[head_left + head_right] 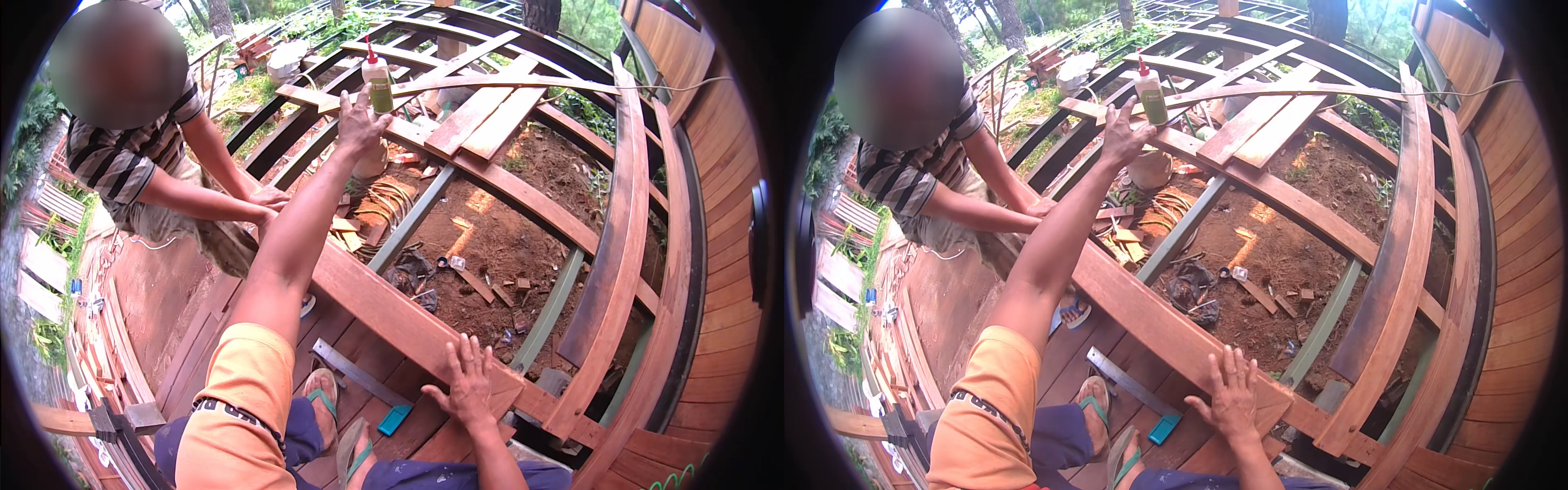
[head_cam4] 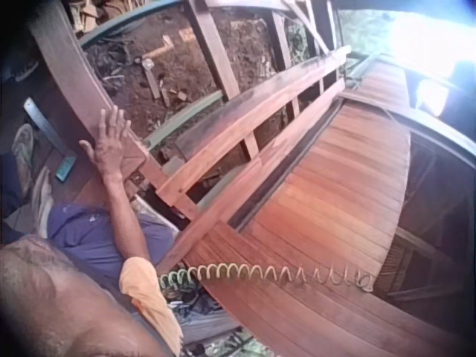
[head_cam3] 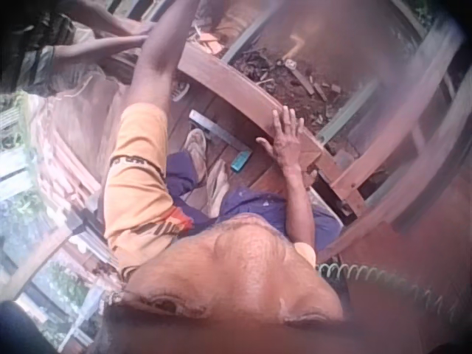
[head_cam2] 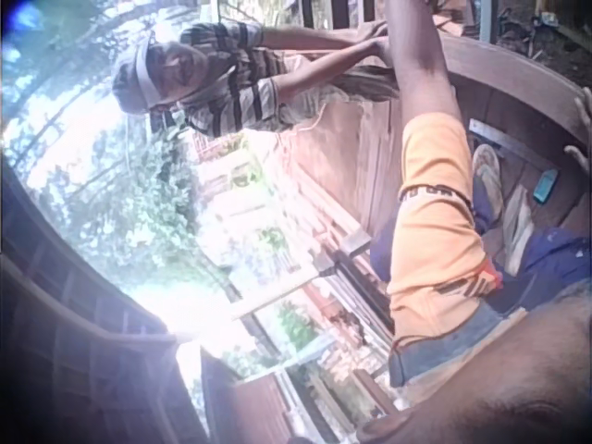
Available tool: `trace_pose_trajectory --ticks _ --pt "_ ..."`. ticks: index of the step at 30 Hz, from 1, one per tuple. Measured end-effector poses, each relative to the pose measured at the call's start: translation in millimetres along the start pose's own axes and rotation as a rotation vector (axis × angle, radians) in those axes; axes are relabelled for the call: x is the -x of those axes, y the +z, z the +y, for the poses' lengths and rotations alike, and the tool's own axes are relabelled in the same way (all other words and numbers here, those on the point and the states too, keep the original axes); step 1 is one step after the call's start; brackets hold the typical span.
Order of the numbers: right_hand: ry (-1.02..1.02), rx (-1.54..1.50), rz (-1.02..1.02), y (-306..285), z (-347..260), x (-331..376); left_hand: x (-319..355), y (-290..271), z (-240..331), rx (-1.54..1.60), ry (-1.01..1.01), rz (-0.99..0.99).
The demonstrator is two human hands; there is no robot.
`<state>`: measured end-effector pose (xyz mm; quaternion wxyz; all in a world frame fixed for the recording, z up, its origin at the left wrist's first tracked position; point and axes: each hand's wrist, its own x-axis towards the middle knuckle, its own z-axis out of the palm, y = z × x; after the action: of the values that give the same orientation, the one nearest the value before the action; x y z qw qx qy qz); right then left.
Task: The person sits on a wooden deck and assembles a curved wooden railing. They apply glue to the joints, align the pieces, and secure them using a nail gun and hammer. A coworker assists by holding the wood in place.
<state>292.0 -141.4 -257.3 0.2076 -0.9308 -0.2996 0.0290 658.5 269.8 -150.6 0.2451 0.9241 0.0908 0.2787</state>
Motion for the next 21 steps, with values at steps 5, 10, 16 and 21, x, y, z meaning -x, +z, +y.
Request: trace_pose_trajectory --ticks 5,10,16,21 --pt "0.048 0.028 -0.121 2 0 7 -97 60 27 -0.07 -0.203 -0.076" --pt "0.033 -0.012 -0.218 9 -17 2 -195 62 -84 -0.368 -0.18 -0.205" --pt "0.184 0.052 -0.19 6 -10 6 -179 131 -13 -0.395 0.015 -0.236" --pt "0.094 -0.097 -0.158 -10 -11 -12 -221 92 -177 -0.386 0.226 0.143"
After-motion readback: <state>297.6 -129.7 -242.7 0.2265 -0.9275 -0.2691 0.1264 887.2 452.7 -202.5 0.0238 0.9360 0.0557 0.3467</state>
